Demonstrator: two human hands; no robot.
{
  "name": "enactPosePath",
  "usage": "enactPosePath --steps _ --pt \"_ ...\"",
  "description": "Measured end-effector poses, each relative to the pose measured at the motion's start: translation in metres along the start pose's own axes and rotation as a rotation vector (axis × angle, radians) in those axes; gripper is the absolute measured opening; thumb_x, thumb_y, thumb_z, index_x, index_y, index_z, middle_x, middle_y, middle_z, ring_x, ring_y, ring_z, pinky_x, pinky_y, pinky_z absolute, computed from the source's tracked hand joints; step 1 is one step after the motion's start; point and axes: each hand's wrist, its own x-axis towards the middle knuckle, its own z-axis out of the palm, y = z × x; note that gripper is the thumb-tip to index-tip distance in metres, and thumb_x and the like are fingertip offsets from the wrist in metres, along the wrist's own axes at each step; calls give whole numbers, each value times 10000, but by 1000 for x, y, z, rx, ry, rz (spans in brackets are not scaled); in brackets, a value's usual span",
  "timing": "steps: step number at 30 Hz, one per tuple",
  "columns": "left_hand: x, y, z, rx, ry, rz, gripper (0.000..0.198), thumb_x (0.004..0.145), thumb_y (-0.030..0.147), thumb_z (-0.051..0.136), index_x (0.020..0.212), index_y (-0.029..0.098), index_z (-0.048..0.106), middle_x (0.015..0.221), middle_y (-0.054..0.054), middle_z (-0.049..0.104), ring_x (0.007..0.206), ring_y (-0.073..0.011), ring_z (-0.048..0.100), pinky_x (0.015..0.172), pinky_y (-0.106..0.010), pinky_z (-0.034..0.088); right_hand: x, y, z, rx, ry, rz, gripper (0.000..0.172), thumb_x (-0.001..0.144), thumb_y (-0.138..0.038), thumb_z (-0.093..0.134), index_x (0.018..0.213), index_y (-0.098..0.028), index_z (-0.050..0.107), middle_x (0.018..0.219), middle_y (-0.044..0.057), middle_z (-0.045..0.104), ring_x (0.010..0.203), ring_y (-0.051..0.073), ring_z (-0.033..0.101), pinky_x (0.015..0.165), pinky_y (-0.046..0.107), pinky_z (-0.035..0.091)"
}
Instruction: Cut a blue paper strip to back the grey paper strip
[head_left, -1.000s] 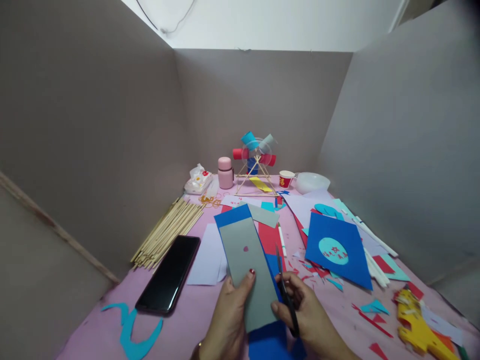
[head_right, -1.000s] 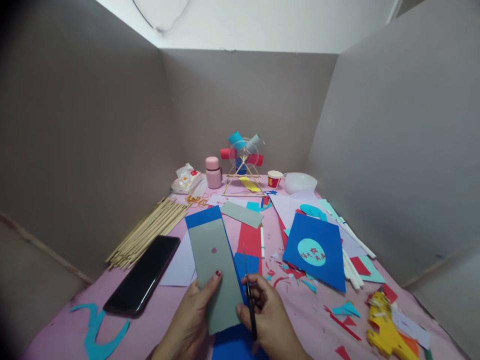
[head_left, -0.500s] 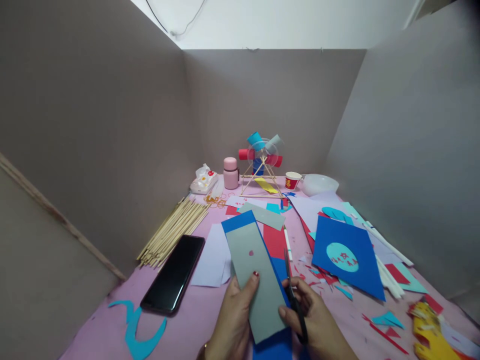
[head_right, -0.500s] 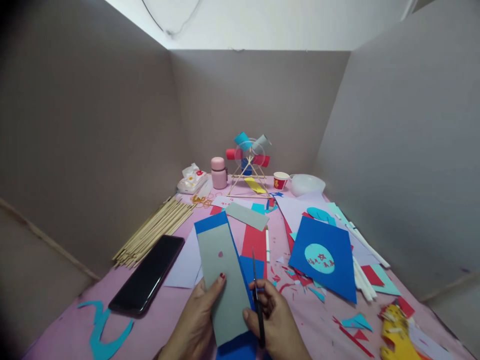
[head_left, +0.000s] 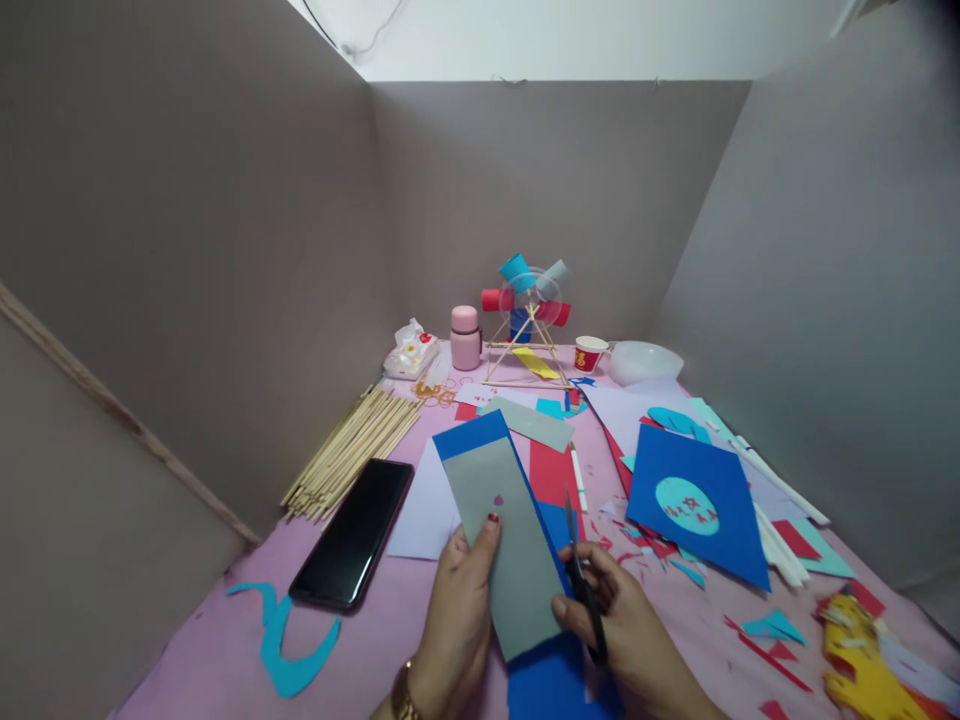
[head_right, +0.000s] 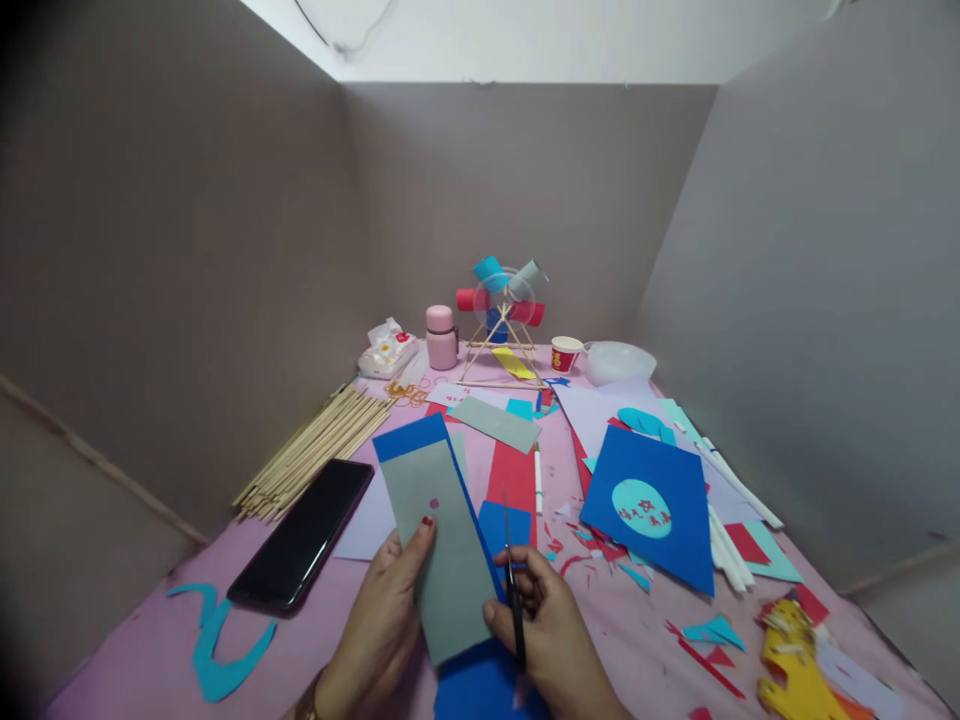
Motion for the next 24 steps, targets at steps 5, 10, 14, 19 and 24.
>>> enactPosePath --steps 5,10,14,19,24 --pt "1 20 -22 168 -6 43 433 714 390 706 1086 188 615 930 -66 722 769 -227 681 648 -318 553 3 -13 -11 -86 41 -45 362 699 -353 720 960 -197 523 674 -36 548 577 126 491 528 246 369" --pt "0 21 -44 276 -16 100 351 693 386 724 965 171 675 918 -62 729 780 -219 673 694 -300 545 4 -16 -12 -168 46 -88 317 711 -266 700 967 -196 528 701 -24 574 610 137 527 555 265 411" --pt "-1 15 -49 306 -39 138 343 698 407 714 949 176 680 940 -58 727 838 -229 664 727 -298 538 7 -18 7 -222 -12 -114 340 691 -204 681 1006 -205 557 821 6 632 707 164 595 609 273 450" --pt "-4 10 -47 337 -45 168 315 651 403 749 854 164 710 874 -55 738 847 -243 662 762 -296 523 18 -17 28 -301 -67 -240 372 647 -79 593 999 -197 573 845 12 651 719 159 589 639 256 448" --pt "-3 9 -47 333 -3 180 304 625 414 764 796 167 712 824 -47 742 789 -236 670 720 -288 530 22 -21 34 -294 -91 -286 300 691 -99 557 974 -197 568 716 -17 620 646 144 556 592 236 426"
